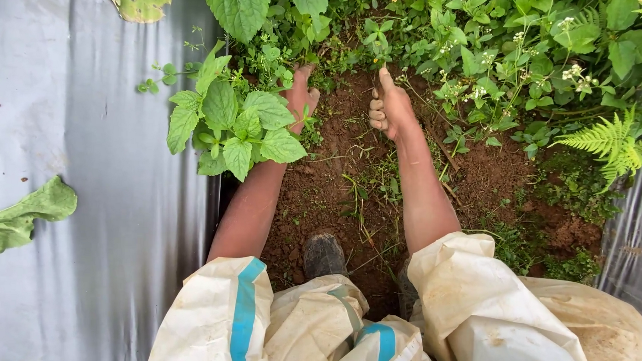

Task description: Using a small hand hoe and bare hands to remove weeds from a soil bed between plastic-covered rows.

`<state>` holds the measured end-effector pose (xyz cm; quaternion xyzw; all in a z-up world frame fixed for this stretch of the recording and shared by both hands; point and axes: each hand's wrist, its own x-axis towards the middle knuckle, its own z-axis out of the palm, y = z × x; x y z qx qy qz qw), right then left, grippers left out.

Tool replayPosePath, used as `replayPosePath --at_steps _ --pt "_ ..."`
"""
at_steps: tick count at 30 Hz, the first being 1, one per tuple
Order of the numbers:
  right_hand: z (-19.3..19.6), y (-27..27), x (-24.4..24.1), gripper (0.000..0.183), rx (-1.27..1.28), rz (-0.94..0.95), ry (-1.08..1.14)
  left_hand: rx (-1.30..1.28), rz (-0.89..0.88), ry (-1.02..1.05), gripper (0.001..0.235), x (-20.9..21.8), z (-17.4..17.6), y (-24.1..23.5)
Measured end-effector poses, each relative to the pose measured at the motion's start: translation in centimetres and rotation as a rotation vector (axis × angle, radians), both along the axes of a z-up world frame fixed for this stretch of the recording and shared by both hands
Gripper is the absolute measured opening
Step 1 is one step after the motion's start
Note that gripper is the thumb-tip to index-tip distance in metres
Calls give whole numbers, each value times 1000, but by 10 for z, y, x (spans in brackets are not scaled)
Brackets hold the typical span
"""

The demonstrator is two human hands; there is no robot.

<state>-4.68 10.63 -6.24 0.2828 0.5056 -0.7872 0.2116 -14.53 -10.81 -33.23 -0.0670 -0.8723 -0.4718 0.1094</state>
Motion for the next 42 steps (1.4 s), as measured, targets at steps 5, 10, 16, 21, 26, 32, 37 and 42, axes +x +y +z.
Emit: replayPosePath --at_steps 5,10,16,21,26,32,37,42 --pt "-38 -18 -23 54 -320 -241 71 -263 27 59 69 -37 -51 -2" --pt "-51 -5 3 53 -292 -6 19 -347 69 79 66 -27 0 5" --pt "-46 -10 -14 52 -327 -113 56 -368 60 -18 66 -17 30 8" --pt "-44 -23 -8 54 -345 -30 43 -315 49 -112 69 -1 97 13" --pt "-104 -11 8 55 -231 2 -78 -555 -8 -59 55 7 153 3" --pt "-36 -16 7 54 -151 4 -26 -556 -55 -40 46 0 130 -1" --pt "2 -16 -16 50 -242 -302 0 -1194 -647 -312 68 -46 51 -40" --pt "-23 11 -16 57 -32 189 -30 -444 -2 -294 35 11 195 9"
